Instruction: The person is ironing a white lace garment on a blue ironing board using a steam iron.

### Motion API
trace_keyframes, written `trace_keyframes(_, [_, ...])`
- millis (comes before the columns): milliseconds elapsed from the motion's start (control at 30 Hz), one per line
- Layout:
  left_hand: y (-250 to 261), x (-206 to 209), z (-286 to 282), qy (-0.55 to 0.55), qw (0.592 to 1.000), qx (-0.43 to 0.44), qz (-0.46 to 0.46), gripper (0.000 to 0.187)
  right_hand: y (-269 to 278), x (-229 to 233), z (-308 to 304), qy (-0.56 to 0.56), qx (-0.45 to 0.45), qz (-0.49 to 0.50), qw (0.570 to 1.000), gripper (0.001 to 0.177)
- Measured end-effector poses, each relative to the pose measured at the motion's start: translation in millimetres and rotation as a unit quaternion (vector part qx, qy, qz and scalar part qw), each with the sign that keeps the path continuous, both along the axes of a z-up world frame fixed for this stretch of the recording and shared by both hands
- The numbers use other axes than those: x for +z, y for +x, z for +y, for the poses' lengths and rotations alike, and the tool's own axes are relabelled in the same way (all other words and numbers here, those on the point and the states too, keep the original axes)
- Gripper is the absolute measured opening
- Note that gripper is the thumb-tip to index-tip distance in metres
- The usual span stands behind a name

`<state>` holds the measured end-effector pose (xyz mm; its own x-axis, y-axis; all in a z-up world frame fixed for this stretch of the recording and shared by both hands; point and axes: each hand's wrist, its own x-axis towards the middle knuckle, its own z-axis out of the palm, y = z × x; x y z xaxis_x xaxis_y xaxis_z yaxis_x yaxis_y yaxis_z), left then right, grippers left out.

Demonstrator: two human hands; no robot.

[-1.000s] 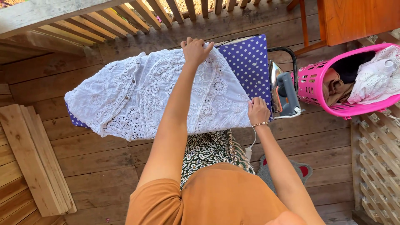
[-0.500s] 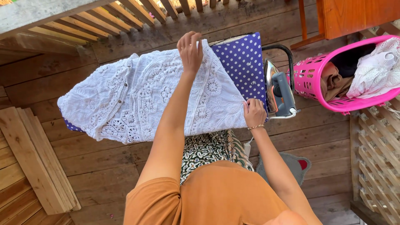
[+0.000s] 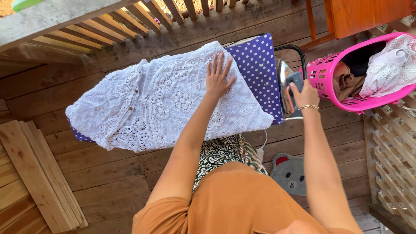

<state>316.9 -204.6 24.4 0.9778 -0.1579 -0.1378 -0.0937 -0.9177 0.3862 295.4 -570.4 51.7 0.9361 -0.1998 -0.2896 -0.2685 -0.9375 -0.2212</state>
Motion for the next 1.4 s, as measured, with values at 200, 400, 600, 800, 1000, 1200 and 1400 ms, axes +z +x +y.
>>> trace_keyframes(200, [-89,-22,49,-0.095,0.989,0.03,-0.109,0.065,-17,109,45,0.145,0.042,-0.024,0.988,0.055])
trace_keyframes(400, [-205,-35,109,-0.083,0.99,0.087,-0.075,0.067,-13,117,154,0.316,0.107,0.076,0.94,0.058])
trace_keyframes(600, [-211,-41,123,0.001,0.999,0.04,-0.027,0.071,-1,46,233,0.184,0.203,0.034,0.961,0.066])
trace_keyframes(800, [-210,-42,123,0.014,0.999,0.043,-0.028,0.071,2,46,204,0.13,0.113,0.062,0.983,0.066])
trace_keyframes(1000, [-210,-40,125,0.002,0.998,0.048,-0.029,0.071,-27,46,172,0.122,0.114,0.041,0.985,0.062])
trace_keyframes(1200, [-209,-40,121,-0.003,0.998,0.05,-0.029,0.071,-20,40,171,0.053,0.099,0.061,0.992,0.066])
trace_keyframes(1400, [-209,-42,125,-0.002,0.998,0.047,-0.033,0.071,-37,43,149,0.024,0.093,0.056,0.994,0.069])
